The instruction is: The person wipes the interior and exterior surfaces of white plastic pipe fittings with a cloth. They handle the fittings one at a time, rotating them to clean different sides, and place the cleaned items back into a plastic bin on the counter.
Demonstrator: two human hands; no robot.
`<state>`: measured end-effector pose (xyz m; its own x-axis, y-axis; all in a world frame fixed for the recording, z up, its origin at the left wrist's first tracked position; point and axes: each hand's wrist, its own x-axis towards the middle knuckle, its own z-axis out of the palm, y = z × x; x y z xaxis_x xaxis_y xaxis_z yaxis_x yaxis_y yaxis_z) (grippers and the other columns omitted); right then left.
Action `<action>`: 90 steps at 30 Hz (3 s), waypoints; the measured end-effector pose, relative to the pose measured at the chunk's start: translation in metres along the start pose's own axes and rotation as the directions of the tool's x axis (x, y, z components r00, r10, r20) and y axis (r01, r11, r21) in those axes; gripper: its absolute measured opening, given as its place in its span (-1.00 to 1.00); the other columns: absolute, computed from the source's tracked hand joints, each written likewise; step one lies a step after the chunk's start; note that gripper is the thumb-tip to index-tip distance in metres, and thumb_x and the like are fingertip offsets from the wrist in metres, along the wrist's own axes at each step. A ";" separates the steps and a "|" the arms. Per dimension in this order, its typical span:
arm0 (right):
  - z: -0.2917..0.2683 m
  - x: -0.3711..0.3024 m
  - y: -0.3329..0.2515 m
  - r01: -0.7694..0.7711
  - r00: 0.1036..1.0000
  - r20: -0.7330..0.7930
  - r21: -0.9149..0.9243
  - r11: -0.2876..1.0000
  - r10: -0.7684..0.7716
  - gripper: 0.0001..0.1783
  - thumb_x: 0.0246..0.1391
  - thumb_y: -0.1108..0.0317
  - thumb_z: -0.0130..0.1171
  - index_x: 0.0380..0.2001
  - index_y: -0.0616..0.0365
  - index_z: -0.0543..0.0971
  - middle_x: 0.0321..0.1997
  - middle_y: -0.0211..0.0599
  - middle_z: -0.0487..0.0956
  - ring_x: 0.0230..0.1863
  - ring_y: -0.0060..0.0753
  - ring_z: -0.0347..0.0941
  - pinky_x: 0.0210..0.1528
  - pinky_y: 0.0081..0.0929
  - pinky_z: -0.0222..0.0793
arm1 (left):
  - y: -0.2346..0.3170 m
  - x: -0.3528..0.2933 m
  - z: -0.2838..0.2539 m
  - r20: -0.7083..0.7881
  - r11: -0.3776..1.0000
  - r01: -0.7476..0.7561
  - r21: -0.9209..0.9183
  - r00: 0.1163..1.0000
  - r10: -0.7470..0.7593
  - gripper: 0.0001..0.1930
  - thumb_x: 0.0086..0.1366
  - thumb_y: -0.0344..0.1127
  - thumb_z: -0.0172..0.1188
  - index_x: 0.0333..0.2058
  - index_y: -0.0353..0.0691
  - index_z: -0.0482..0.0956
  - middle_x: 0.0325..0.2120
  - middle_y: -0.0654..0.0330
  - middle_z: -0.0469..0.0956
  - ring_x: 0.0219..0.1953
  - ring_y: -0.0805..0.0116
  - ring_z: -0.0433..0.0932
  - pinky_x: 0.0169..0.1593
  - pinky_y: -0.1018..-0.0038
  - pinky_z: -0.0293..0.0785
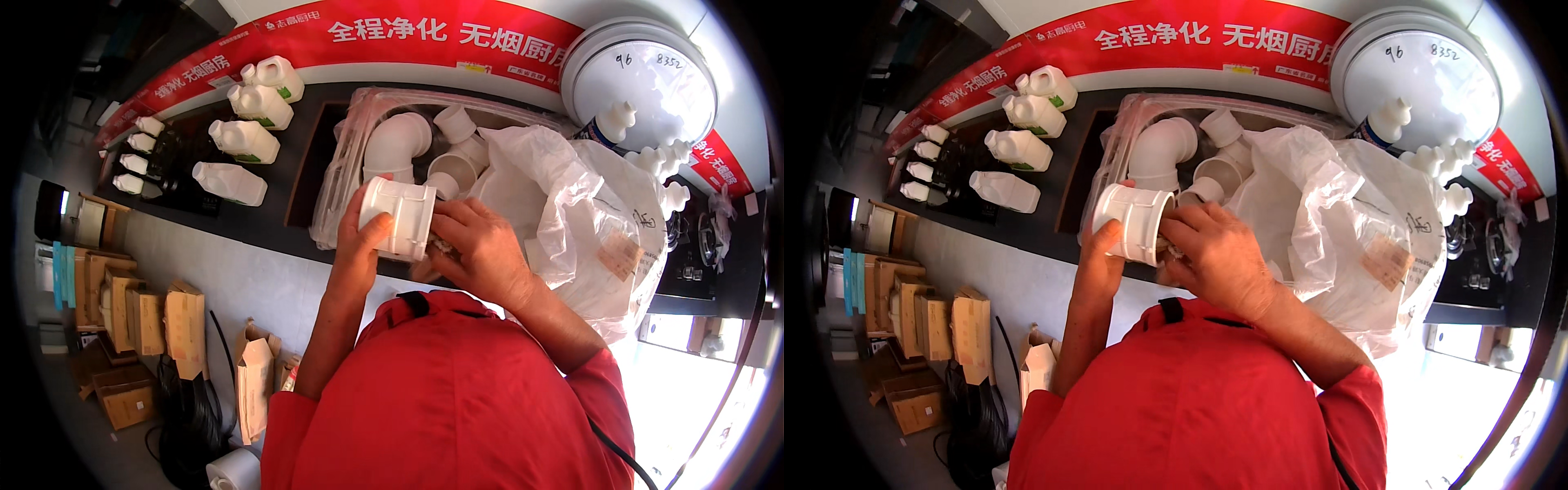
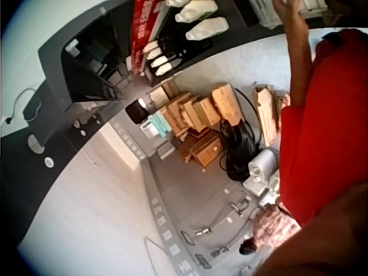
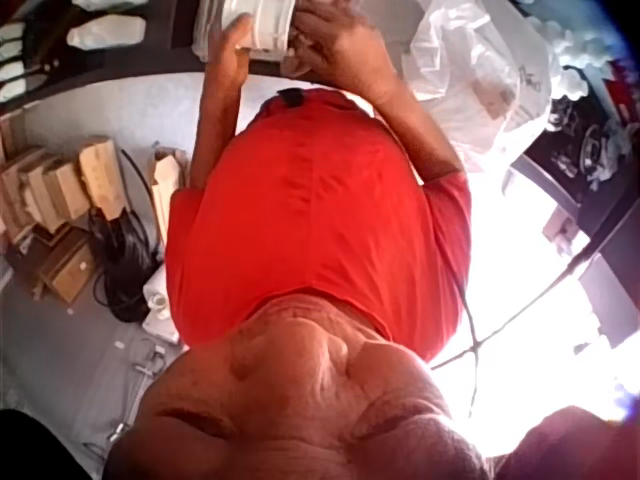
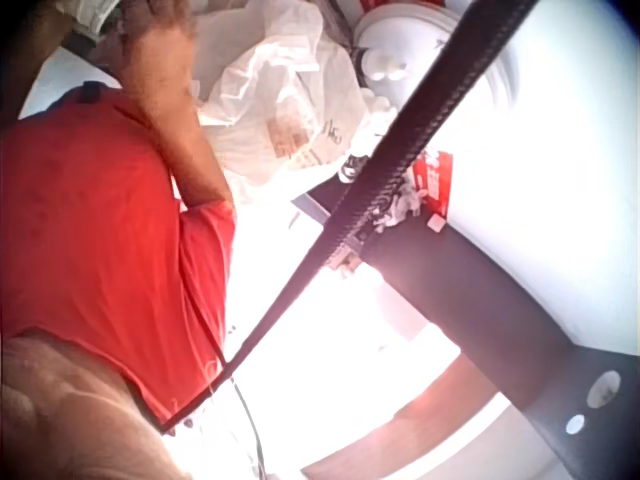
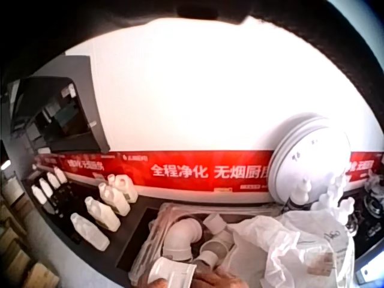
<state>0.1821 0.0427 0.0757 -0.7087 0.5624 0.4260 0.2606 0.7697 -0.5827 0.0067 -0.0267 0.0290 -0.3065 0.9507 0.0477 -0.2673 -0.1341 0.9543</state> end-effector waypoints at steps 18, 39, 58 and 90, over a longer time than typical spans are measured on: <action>-0.010 -0.007 0.033 -0.308 0.870 0.020 0.803 0.511 0.492 -0.75 0.20 0.33 0.08 -0.17 0.28 0.57 -0.27 -0.47 0.53 -0.30 -0.70 0.37 -0.27 -0.68 0.31 | 0.012 -0.004 -0.007 0.257 0.524 0.317 -0.790 0.948 -0.187 -0.10 0.08 0.37 -0.01 0.22 -0.20 0.17 0.25 -0.28 0.04 0.02 -0.01 0.43 -0.35 0.31 0.51; 0.018 0.000 0.015 -0.075 0.966 -0.224 0.223 0.972 0.126 -0.80 -0.03 0.45 0.24 -0.26 0.11 0.57 -0.04 -0.24 0.48 -0.05 -0.19 0.44 -0.14 -0.39 0.44 | -0.008 -0.002 -0.013 0.217 0.545 0.292 -0.786 0.956 -0.199 -0.19 0.18 0.32 -0.20 0.14 -0.30 0.24 0.04 -0.02 0.37 -0.12 0.11 0.49 -0.38 0.31 0.51; -0.008 0.000 0.020 -0.207 0.830 0.080 0.963 0.173 0.552 -0.71 0.28 0.21 -0.09 -0.14 0.20 0.46 -0.28 -0.41 0.53 -0.29 -0.62 0.44 -0.20 -0.63 0.35 | -0.016 -0.003 -0.021 0.010 0.818 0.201 -0.538 0.973 -0.233 -0.36 0.25 0.18 -0.12 0.13 -0.20 0.31 0.00 0.09 0.46 -0.06 0.29 0.49 -0.25 0.37 0.48; 0.026 -0.007 0.004 0.205 0.977 0.031 0.161 0.966 -0.212 -0.53 -0.26 0.50 0.28 -0.18 0.28 0.40 -0.35 -0.04 0.49 -0.31 0.07 0.44 -0.21 -0.17 0.40 | 0.003 0.000 0.000 0.051 0.936 0.270 -0.227 0.963 -0.266 -0.40 0.29 0.09 -0.03 0.11 -0.29 0.33 -0.19 0.19 0.51 -0.24 0.51 0.48 -0.34 0.58 0.39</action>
<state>0.1715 0.0342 0.0521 -0.7681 0.3765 0.5180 0.0011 0.8097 -0.5868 0.0060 -0.0274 0.0315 -0.1772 0.9652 -0.1924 -0.5401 0.0681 0.8389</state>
